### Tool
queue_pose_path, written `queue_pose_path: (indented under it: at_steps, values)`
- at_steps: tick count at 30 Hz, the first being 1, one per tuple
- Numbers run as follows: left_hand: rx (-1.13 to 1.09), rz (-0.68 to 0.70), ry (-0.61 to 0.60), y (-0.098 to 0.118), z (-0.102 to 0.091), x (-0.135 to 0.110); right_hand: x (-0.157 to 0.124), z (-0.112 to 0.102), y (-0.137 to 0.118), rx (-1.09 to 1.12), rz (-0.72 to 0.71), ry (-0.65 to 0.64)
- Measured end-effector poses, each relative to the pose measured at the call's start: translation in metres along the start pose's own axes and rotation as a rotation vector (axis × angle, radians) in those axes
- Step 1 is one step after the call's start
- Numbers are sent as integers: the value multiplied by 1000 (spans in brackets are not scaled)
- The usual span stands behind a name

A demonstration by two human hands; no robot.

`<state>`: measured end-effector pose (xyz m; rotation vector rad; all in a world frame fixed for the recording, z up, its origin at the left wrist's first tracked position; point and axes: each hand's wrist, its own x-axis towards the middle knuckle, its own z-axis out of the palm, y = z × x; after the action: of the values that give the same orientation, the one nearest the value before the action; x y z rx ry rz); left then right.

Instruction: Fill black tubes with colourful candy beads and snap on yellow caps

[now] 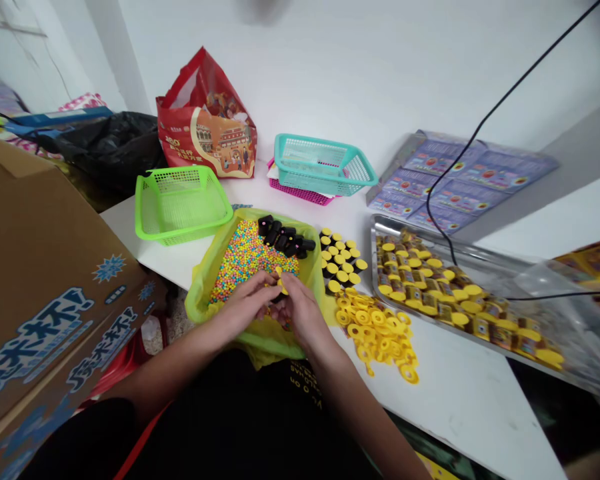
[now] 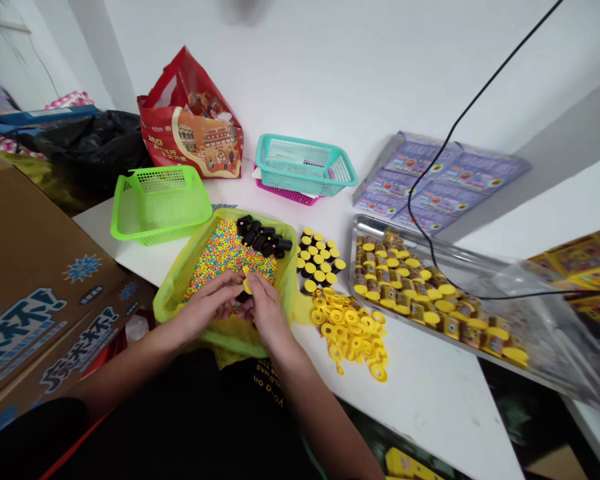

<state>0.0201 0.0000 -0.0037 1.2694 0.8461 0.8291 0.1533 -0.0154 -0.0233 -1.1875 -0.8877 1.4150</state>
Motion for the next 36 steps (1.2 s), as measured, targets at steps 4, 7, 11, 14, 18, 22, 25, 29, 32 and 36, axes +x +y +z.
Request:
queue_pose_path:
  at_steps: [4, 7, 11, 14, 18, 22, 25, 29, 32, 36]
  values:
    - [-50, 15, 106, -2, 9, 1, -4, 3, -4, -76, -18, 10]
    - [-63, 71, 132, -8, 14, 2, -8, 5, -6, -56, -45, -2]
    - [-99, 89, 141, -12, 19, 0, -9, 6, -4, -61, -65, 17]
    - [-52, 164, 198, -13, 23, -2, -12, 8, -3, -83, -115, 80]
    - [40, 306, 278, -14, 28, -4, -20, 19, -8, -134, -316, 191]
    - [9, 310, 301, -17, 30, -4, -21, 25, -9, -115, -321, 189]
    - [-106, 225, 280, -19, 27, -2, -15, 20, -6, 8, -186, 147]
    - [-246, 126, 192, -18, 23, 0, -11, 10, -7, 146, -46, -31]
    - [-264, 141, 184, -16, 22, -1, -14, 8, -11, 205, -34, -54]
    - [-272, 174, 193, -13, 22, -2, -13, 6, -13, 234, -26, -61]
